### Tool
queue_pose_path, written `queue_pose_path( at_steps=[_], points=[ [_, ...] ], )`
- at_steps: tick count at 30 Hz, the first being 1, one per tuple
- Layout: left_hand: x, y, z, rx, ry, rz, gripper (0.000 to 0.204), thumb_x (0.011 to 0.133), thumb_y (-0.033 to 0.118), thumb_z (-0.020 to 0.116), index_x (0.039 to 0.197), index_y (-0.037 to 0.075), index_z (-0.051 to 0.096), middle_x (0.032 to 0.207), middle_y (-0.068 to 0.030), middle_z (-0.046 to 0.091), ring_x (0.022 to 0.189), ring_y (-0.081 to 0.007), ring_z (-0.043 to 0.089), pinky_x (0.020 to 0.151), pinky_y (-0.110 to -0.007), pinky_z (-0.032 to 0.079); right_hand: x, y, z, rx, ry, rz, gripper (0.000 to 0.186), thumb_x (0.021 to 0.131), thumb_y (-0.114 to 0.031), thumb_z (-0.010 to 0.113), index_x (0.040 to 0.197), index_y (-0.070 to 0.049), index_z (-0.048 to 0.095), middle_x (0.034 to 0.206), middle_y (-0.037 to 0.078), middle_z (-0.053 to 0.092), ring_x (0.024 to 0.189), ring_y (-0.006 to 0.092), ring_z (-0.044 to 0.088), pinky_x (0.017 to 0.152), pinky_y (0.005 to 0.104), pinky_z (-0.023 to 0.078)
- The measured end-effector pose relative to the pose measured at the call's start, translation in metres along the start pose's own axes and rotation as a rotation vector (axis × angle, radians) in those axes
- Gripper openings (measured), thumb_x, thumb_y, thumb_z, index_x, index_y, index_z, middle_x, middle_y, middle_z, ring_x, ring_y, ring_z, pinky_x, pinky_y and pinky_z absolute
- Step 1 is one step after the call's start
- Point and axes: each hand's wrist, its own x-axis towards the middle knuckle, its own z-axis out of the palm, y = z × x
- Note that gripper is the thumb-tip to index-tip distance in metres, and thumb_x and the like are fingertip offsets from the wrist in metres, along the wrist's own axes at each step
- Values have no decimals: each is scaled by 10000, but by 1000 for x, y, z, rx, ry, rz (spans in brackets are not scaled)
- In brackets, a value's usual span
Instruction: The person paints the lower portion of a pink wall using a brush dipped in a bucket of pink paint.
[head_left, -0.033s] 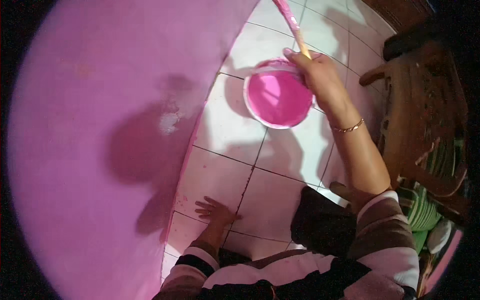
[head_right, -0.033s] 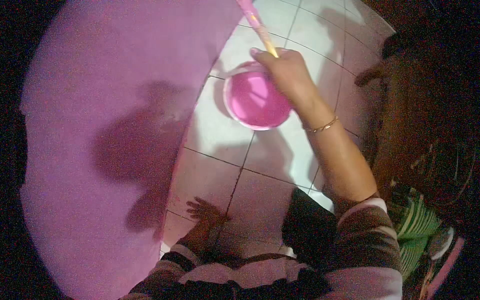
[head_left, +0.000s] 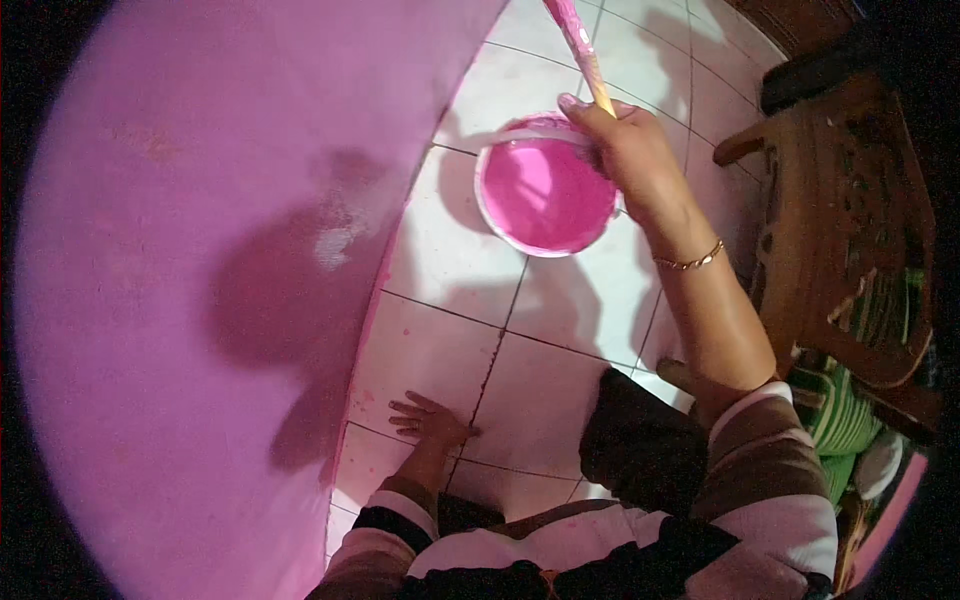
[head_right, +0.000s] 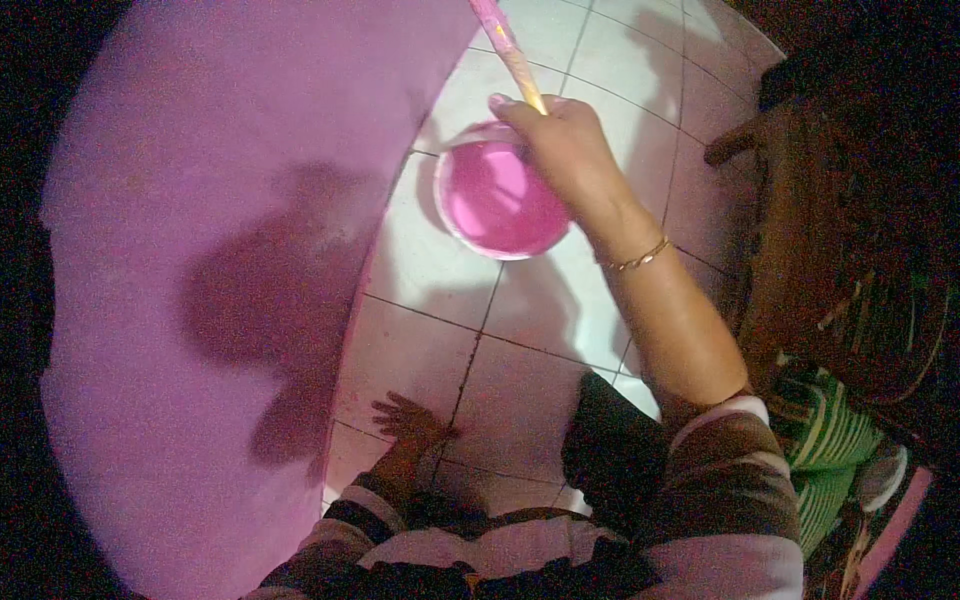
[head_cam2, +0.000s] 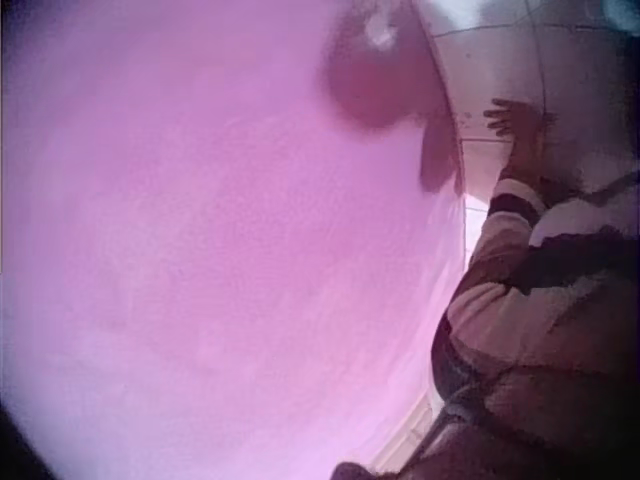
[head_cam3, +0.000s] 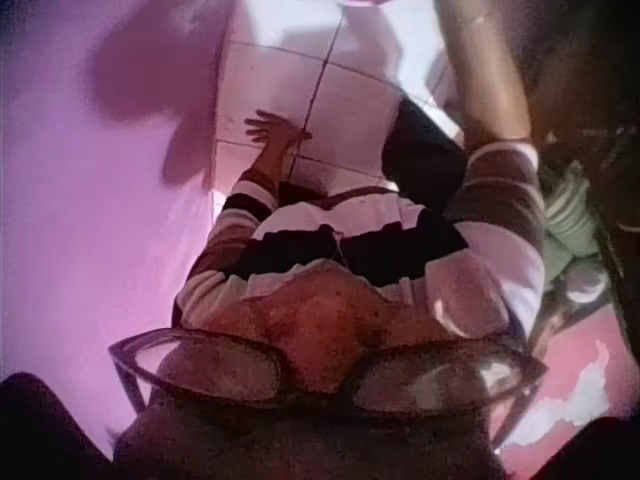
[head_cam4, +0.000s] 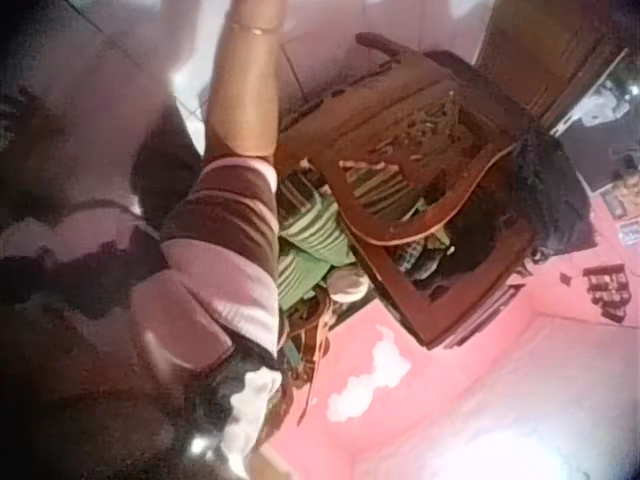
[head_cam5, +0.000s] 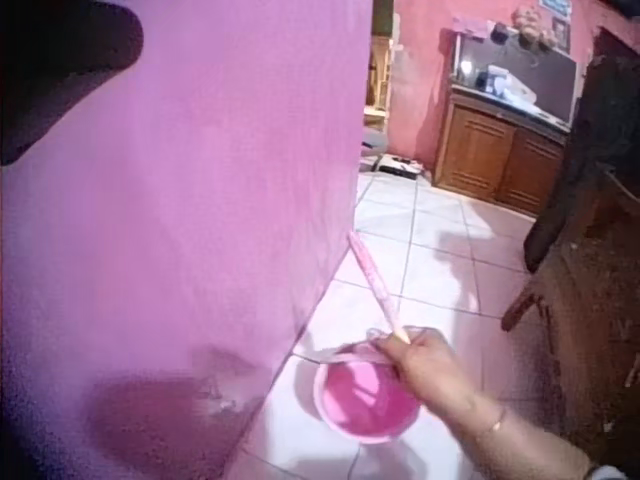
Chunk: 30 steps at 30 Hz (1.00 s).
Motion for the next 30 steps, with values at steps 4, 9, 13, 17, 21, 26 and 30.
queue_pose_path(
  at_steps=[4,9,13,17,21,26,30],
  points=[
    [5,-2,-1,-34,-25,31,1522,488,451,879,1325,-44,-292,1361,-383,-272,1277,-597,-110,1058,-622,50,-35,-12,5,188,30,80,268,847,-293,632,731,-55,595,583,-39,484,478,54,369,449,223,270],
    [33,-38,-3,83,17,314,1322,594,468,815,1397,-58,-94,1415,-395,-7,1311,-545,109,1056,-569,226,-81,-9,9,296,6,195,220,879,-210,549,826,-5,608,647,15,554,519,80,441,479,231,325],
    [29,-96,0,-202,62,814,1012,692,433,744,1376,-85,207,1410,-334,219,1337,-411,222,1069,-454,281,-112,-6,18,272,-44,212,213,887,-201,525,846,-7,600,637,18,556,533,82,468,490,239,347],
    [-41,-142,11,-184,-91,704,709,754,368,690,1261,-63,443,1332,-242,426,1265,-331,389,1049,-384,327,-152,-24,5,152,-136,269,234,887,-234,545,853,-8,596,634,6,548,538,70,451,494,231,332],
    [-90,-237,44,-258,-188,573,599,758,364,676,1175,-39,525,1219,-214,535,1154,-354,495,988,-401,387,-208,-41,-23,205,-126,411,240,895,-249,554,847,-20,606,642,-2,548,561,67,458,517,227,339],
    [-144,-365,45,-320,215,414,486,737,314,686,1068,-23,574,1119,-209,586,1093,-342,534,949,-406,416,-276,-52,-46,161,-55,379,198,899,-208,565,827,-29,609,668,-1,562,581,72,476,533,228,352],
    [-181,-435,37,-346,396,431,432,743,293,661,1045,-7,589,1010,-195,619,945,-353,592,838,-406,481,-306,-115,-62,281,-6,447,184,894,-173,565,751,-59,582,657,-10,549,578,66,474,524,222,346]
  ],
)
